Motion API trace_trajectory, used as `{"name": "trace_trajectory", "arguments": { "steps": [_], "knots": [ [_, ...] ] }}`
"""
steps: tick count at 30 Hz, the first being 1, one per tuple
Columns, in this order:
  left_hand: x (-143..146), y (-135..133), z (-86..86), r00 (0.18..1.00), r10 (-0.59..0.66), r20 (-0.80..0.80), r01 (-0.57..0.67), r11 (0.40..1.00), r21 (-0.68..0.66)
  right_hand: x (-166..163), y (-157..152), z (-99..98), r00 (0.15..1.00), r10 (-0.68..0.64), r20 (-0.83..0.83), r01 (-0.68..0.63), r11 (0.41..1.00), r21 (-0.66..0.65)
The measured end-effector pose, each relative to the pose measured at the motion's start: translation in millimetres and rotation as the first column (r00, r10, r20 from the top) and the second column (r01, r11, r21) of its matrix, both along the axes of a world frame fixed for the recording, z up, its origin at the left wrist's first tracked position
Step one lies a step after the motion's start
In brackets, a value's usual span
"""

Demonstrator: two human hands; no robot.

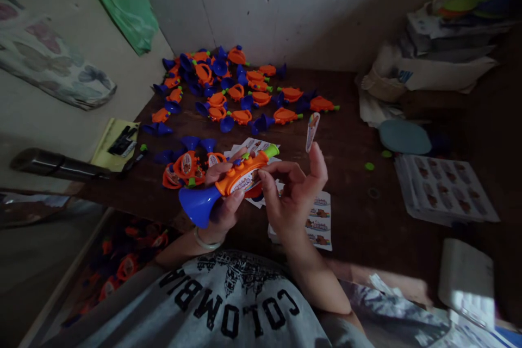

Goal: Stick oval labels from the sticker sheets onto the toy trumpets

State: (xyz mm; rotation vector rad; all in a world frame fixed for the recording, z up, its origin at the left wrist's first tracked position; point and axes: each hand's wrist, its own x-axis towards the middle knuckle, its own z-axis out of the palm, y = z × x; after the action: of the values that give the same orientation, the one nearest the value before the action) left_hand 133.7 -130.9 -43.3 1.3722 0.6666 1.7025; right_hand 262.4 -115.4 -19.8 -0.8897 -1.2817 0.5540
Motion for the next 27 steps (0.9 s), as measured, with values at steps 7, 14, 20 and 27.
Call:
{"name": "trace_trajectory", "arguments": {
  "steps": [7, 14, 20, 27],
  "knots": [
    [-1, -1, 6.2, 1.0, -0.012, -0.017, 0.012, 1.0, 0.012, -3, -2, 3.7, 1.0, 0.011, -0.021, -0.011, 1.0, -0.013],
    [-4, 0, -0.9, 0.997, -0.059, 0.055, 0.064, 0.993, -0.1, 7, 23, -11.3, 0.948, -0.315, 0.052, 0.304, 0.94, 0.153],
    [7, 13, -7.5, 0.929, -0.098, 0.357, 0.242, 0.891, -0.383, 5, 25, -15.3, 0.998, 0.016, 0.057, -0.015, 1.0, -0.018],
    [-4, 10, -22.1, 0.982, -0.176, -0.074, 0.157, 0.963, -0.217, 5, 10, -16.0, 0.967, -0.191, 0.169, 0.152, 0.963, 0.221]
  ]
}}
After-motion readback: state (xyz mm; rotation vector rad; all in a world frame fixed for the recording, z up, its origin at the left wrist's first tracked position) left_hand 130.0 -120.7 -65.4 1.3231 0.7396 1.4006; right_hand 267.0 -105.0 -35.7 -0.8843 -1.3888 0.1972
